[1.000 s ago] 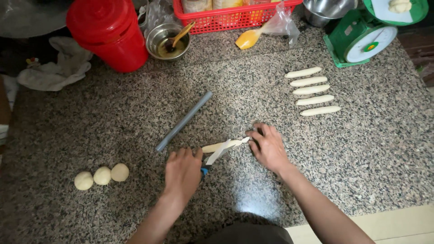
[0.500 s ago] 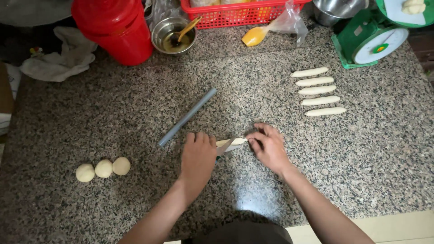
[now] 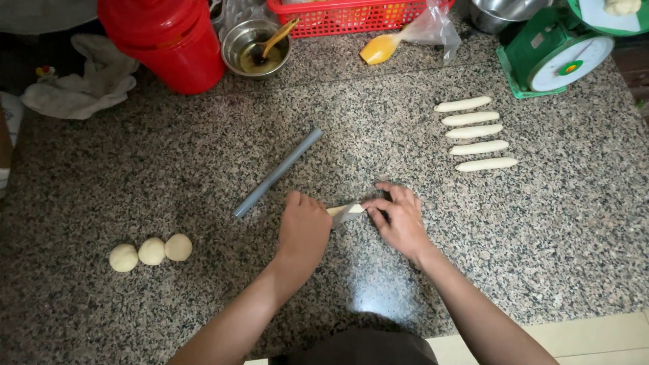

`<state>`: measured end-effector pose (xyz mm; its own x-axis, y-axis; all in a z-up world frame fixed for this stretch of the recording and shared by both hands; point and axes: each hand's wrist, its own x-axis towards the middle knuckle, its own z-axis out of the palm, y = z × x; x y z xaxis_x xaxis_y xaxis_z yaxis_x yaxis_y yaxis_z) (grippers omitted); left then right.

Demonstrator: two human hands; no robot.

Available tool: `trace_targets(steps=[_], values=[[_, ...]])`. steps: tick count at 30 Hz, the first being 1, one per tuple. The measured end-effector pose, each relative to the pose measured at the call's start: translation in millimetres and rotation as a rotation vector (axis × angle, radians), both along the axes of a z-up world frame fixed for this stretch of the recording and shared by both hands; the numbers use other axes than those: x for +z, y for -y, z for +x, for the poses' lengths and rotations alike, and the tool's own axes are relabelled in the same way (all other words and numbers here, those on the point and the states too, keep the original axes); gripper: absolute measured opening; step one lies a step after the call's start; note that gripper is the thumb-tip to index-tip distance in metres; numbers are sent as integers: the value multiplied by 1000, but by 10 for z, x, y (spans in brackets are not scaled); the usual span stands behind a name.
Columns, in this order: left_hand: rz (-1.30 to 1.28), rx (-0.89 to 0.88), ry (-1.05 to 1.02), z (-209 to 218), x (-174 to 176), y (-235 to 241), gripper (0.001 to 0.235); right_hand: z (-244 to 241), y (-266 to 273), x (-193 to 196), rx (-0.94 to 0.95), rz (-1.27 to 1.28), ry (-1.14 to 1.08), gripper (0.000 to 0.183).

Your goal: The person rolls small dough balls into long cylindrical shapes on a granite countertop using a small rolling pin and their hands. They then use a pair of scissors to cut the ends of the dough rolls, creating a decorative pattern, and place the finished pieces in a row.

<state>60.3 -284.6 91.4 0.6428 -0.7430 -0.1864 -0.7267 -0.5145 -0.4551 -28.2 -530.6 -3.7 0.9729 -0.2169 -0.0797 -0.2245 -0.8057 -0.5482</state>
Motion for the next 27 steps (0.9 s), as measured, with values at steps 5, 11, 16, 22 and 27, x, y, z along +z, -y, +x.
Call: trace_targets(steps=[5,11,16,22,27], values=[[-22,1,-55,9,-11,1,23,17,2,-30,-2,-3,-6,21],[-3,7,-53,19,55,46,26,10,-4,-48,-10,2,-10,21],[50,20,-106,20,11,124,30,16,14,-94,-17,-1,-5,20],[99,32,-116,30,12,151,36,32,16,-85,-17,7,-20,21],[72,55,-142,48,94,164,36,34,29,-110,-5,-1,-5,21]])
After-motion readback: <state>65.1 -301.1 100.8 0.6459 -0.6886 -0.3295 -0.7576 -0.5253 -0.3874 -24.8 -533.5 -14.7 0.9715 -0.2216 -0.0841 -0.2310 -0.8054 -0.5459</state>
